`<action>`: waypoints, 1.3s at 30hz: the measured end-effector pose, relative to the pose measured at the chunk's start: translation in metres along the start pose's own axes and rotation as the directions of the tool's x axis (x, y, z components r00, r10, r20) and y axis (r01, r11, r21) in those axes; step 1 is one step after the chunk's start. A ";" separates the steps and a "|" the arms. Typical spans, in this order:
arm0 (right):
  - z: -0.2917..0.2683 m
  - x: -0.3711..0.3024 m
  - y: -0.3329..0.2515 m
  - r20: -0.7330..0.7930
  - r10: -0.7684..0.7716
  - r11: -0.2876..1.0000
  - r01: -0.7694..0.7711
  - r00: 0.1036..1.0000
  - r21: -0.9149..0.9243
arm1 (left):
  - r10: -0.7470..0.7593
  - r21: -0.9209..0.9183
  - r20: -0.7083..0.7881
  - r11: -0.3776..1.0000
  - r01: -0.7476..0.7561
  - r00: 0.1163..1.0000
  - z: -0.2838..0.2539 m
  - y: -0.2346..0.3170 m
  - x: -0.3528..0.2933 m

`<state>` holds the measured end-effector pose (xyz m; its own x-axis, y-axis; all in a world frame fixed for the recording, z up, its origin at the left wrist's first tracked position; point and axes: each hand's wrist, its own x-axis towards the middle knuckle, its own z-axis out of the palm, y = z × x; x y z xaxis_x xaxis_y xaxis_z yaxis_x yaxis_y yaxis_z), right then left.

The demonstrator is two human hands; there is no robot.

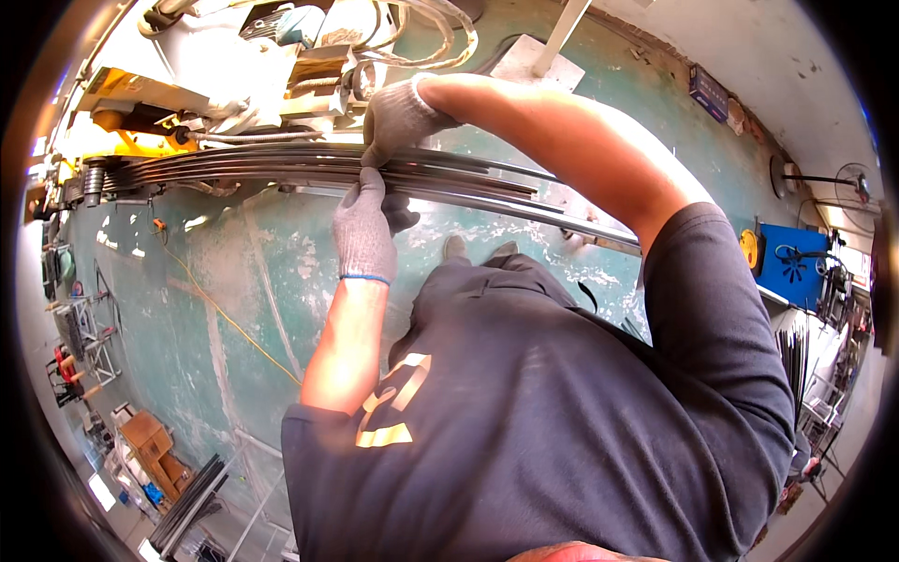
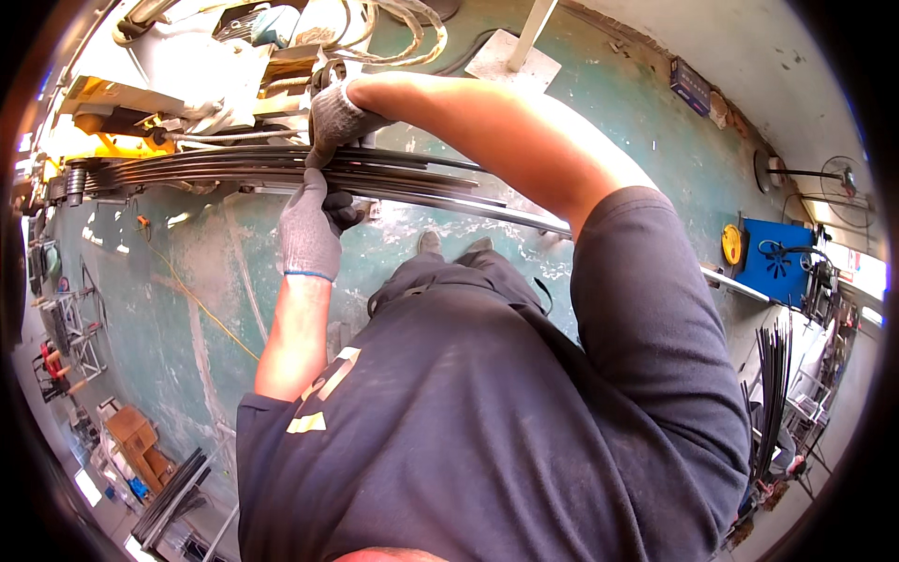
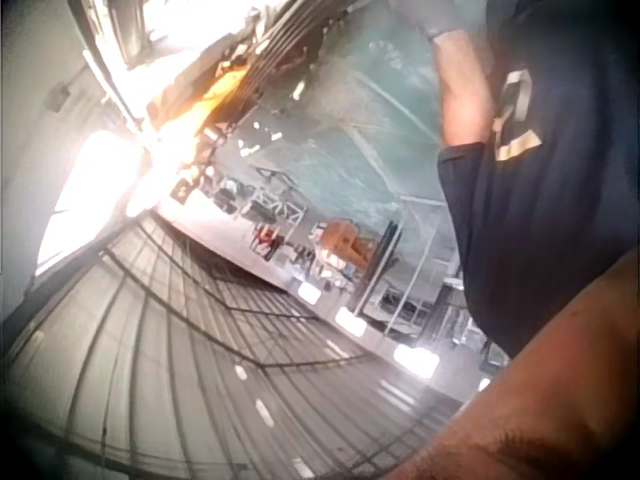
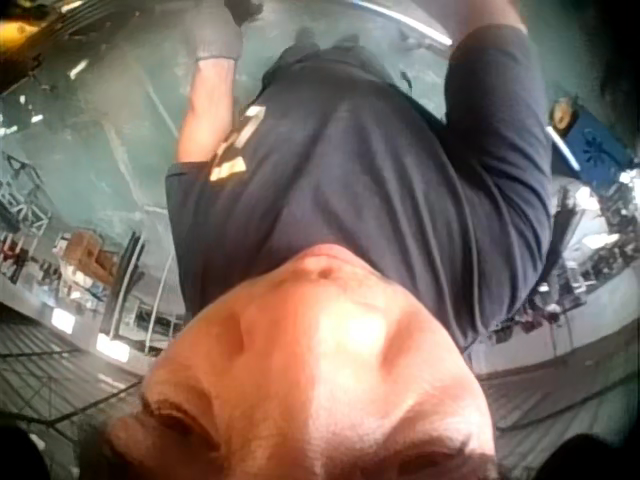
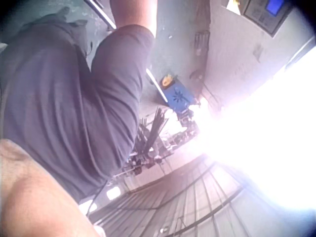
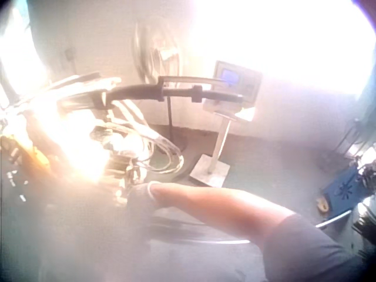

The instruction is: The person measures a metal rod with a tape measure, then repeatedly picks up multiple rods, places them into a bending machine, and removes the bent rods. The bent rods are stacked on the floor.

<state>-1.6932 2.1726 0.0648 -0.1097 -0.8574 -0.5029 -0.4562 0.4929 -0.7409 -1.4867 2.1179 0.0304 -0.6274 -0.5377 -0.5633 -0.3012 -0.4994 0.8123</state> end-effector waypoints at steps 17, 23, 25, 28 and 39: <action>-0.006 -0.081 0.059 0.099 -0.039 0.987 0.023 0.994 0.157 | 0.015 -0.139 -0.090 0.990 -0.027 0.996 0.101 -0.040 -0.064; -0.007 -0.139 0.106 0.144 -0.034 0.982 0.006 0.989 0.188 | -0.031 -0.132 -0.026 0.991 0.027 0.999 0.154 -0.067 -0.095; -0.003 -0.157 0.114 0.129 -0.016 0.981 -0.010 0.992 0.192 | -0.042 -0.142 -0.011 0.989 0.040 0.999 0.167 -0.074 -0.104; 0.000 -0.179 0.125 0.106 -0.004 0.982 -0.016 0.994 0.188 | -0.073 -0.148 -0.005 0.986 0.072 0.997 0.177 -0.086 -0.111; 0.001 -0.201 0.140 0.095 -0.015 0.981 -0.003 0.995 0.193 | -0.082 -0.129 0.027 0.988 0.084 0.996 0.198 -0.095 -0.124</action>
<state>-1.7336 2.4142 0.0617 -0.0184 -0.8469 -0.5314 -0.2772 0.5150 -0.8111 -1.5218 2.3668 0.0529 -0.6202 -0.4764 -0.6233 -0.2579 -0.6265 0.7355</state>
